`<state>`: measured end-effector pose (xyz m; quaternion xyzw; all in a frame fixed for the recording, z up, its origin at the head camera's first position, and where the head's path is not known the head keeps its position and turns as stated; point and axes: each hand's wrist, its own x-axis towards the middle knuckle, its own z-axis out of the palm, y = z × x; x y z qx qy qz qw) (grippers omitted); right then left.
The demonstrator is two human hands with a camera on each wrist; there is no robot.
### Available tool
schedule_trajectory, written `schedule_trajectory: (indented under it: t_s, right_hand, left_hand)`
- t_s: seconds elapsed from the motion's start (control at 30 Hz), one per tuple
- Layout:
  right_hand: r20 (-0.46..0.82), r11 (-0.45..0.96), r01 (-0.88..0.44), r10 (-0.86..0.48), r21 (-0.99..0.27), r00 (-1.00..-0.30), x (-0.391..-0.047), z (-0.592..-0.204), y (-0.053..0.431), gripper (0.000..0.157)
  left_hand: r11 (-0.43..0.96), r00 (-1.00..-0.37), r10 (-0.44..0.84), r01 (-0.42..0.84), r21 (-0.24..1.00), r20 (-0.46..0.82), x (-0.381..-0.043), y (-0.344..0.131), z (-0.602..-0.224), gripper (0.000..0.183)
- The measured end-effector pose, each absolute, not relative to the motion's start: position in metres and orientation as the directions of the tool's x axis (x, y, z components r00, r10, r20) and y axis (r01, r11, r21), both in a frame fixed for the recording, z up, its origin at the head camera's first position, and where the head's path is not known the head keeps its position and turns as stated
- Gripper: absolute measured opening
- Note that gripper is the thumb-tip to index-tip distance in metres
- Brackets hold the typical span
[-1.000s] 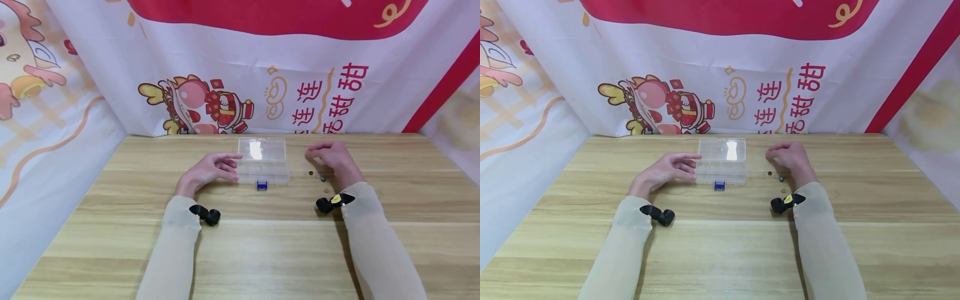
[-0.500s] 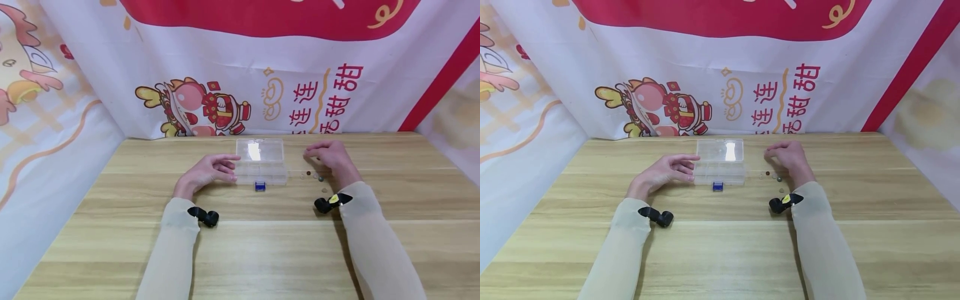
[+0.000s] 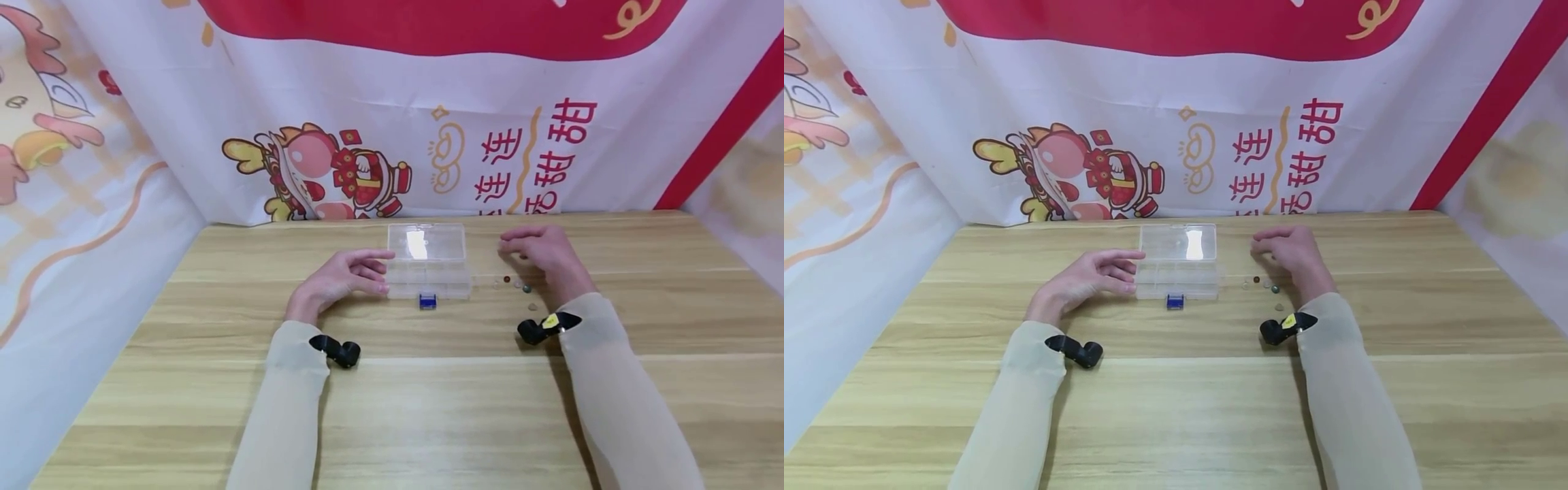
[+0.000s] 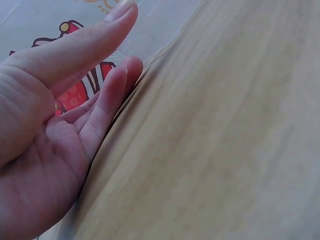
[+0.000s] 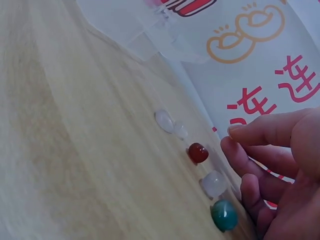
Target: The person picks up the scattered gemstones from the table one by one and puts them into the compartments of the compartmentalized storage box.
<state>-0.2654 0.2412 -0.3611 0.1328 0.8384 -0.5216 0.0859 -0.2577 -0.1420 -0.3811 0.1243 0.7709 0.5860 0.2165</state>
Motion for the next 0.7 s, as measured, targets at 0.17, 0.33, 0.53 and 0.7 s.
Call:
schedule_trajectory:
  t_s: [0.17, 0.33, 0.53, 0.7]
  right_hand:
    - [-0.302, 0.4, 0.313, 0.091, -0.861, -0.949, -0.264, -0.358, 0.24, 0.045]
    - [-0.309, 0.364, 0.3, 0.035, -0.882, -0.95, -0.261, -0.353, 0.234, 0.041]
    - [-0.309, 0.353, 0.298, 0.026, -0.887, -0.951, -0.26, -0.341, 0.222, 0.04]
    - [-0.207, 0.447, 0.192, 0.015, -0.874, -0.978, -0.262, -0.334, 0.215, 0.042]
  left_hand:
    - [0.274, -0.873, 0.45, -0.066, 0.959, -0.189, -0.258, -0.143, -0.383, 0.067]
    - [0.269, -0.868, 0.458, -0.074, 0.96, -0.195, -0.258, -0.142, -0.384, 0.066]
    - [0.272, -0.869, 0.455, -0.073, 0.96, -0.195, -0.26, -0.143, -0.382, 0.064]
    - [0.273, -0.868, 0.456, -0.073, 0.959, -0.196, -0.26, -0.143, -0.38, 0.064]
